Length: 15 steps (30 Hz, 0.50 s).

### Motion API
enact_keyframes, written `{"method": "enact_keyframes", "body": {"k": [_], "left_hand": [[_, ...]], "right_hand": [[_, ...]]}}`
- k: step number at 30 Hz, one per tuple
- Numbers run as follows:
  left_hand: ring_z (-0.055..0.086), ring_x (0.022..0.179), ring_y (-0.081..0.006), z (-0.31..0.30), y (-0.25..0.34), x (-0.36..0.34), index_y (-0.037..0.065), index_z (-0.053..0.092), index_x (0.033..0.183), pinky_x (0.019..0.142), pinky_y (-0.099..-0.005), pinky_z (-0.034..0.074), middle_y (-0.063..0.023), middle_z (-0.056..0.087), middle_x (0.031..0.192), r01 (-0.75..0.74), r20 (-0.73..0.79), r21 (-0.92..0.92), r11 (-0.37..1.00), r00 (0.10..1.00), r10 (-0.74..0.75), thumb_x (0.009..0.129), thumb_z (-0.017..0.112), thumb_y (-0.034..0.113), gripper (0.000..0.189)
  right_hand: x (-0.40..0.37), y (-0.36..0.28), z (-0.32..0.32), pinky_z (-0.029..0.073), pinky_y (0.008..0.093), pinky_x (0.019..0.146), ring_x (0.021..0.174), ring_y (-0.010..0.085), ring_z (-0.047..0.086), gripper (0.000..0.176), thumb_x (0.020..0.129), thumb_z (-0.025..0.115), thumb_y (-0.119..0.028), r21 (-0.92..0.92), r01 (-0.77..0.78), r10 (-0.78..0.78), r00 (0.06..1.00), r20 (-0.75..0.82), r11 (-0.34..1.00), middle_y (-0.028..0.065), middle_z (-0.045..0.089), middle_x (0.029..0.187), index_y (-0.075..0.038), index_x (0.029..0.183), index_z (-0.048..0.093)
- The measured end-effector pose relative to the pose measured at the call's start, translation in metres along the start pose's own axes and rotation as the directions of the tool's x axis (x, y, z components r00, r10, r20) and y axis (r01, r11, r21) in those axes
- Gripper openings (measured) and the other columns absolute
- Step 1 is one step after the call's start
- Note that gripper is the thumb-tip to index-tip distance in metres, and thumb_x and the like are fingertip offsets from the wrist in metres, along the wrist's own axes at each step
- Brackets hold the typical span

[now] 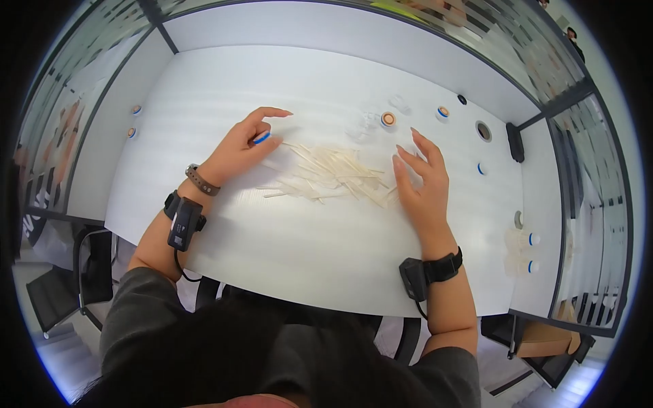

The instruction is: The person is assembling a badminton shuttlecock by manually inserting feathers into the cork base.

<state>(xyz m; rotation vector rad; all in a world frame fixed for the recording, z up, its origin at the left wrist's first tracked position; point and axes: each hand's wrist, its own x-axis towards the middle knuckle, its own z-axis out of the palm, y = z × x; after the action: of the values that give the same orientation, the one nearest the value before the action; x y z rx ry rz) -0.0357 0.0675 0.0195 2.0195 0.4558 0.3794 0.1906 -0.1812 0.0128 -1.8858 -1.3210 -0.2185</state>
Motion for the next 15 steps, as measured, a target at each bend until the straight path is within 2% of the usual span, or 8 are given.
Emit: {"method": "enact_keyframes", "body": {"k": [2, 5, 8, 11, 15], "left_hand": [[0.030, 0.063, -0.0045, 0.0004, 0.0018, 0.0006, 0.011, 0.059, 0.128, 0.059, -0.0216, 0.027, 0.0080, 0.031, 0.067, 0.002, 0.007, -0.002, 1.000, 1.000, -0.002, 0.090, 0.063, 0.011, 0.038], [0.031, 0.064, -0.0040, 0.0017, -0.0037, 0.0021, 0.011, 0.060, 0.125, 0.059, -0.0205, 0.029, 0.0079, 0.030, 0.069, 0.006, 0.013, -0.006, 1.000, 1.000, -0.006, 0.087, 0.065, 0.009, 0.039], [0.032, 0.064, -0.0035, 0.0012, -0.0035, 0.0020, 0.010, 0.061, 0.122, 0.059, -0.0199, 0.031, 0.0078, 0.031, 0.071, -0.003, -0.012, -0.002, 1.000, 1.000, 0.003, 0.084, 0.067, 0.008, 0.039], [0.032, 0.064, -0.0028, 0.0011, -0.0021, 0.0020, 0.009, 0.060, 0.113, 0.057, -0.0197, 0.031, 0.0077, 0.032, 0.071, -0.003, -0.023, 0.021, 1.000, 1.000, 0.004, 0.082, 0.068, 0.007, 0.032], [0.032, 0.065, -0.0021, 0.0055, -0.0053, 0.0014, 0.008, 0.054, 0.096, 0.056, -0.0186, 0.031, 0.0079, 0.035, 0.072, -0.028, -0.033, 0.003, 1.000, 0.999, 0.028, 0.080, 0.071, 0.006, 0.023]], "right_hand": [[-0.0007, 0.0006, -0.0020, 0.044, 0.0411, 0.106, 0.125, 0.0310, 0.057, 0.020, 0.091, 0.066, -0.010, -0.011, -0.005, 0.005, 1.000, 0.005, 1.000, 0.0166, 0.057, 0.135, -0.003, 0.108, 0.075], [-0.0027, -0.0071, -0.0029, 0.044, 0.0395, 0.106, 0.123, 0.0306, 0.058, 0.022, 0.093, 0.065, -0.010, 0.030, -0.145, 0.145, 0.989, 0.031, 0.989, 0.0167, 0.056, 0.137, -0.003, 0.111, 0.074], [-0.0056, -0.0033, -0.0069, 0.042, 0.0383, 0.107, 0.124, 0.0307, 0.057, 0.023, 0.094, 0.064, -0.011, 0.078, -0.243, 0.231, 0.963, 0.137, 0.967, 0.0170, 0.054, 0.139, -0.004, 0.114, 0.073], [-0.0088, 0.0021, -0.0029, 0.040, 0.0371, 0.108, 0.126, 0.0296, 0.054, 0.026, 0.094, 0.064, -0.011, 0.120, -0.195, 0.183, 0.977, 0.108, 0.973, 0.0171, 0.054, 0.139, -0.004, 0.118, 0.071], [-0.0087, -0.0016, -0.0081, 0.039, 0.0366, 0.108, 0.129, 0.0277, 0.050, 0.029, 0.094, 0.064, -0.010, 0.018, -0.099, 0.099, 0.995, 0.010, 0.995, 0.0168, 0.051, 0.141, -0.003, 0.122, 0.068]]}}
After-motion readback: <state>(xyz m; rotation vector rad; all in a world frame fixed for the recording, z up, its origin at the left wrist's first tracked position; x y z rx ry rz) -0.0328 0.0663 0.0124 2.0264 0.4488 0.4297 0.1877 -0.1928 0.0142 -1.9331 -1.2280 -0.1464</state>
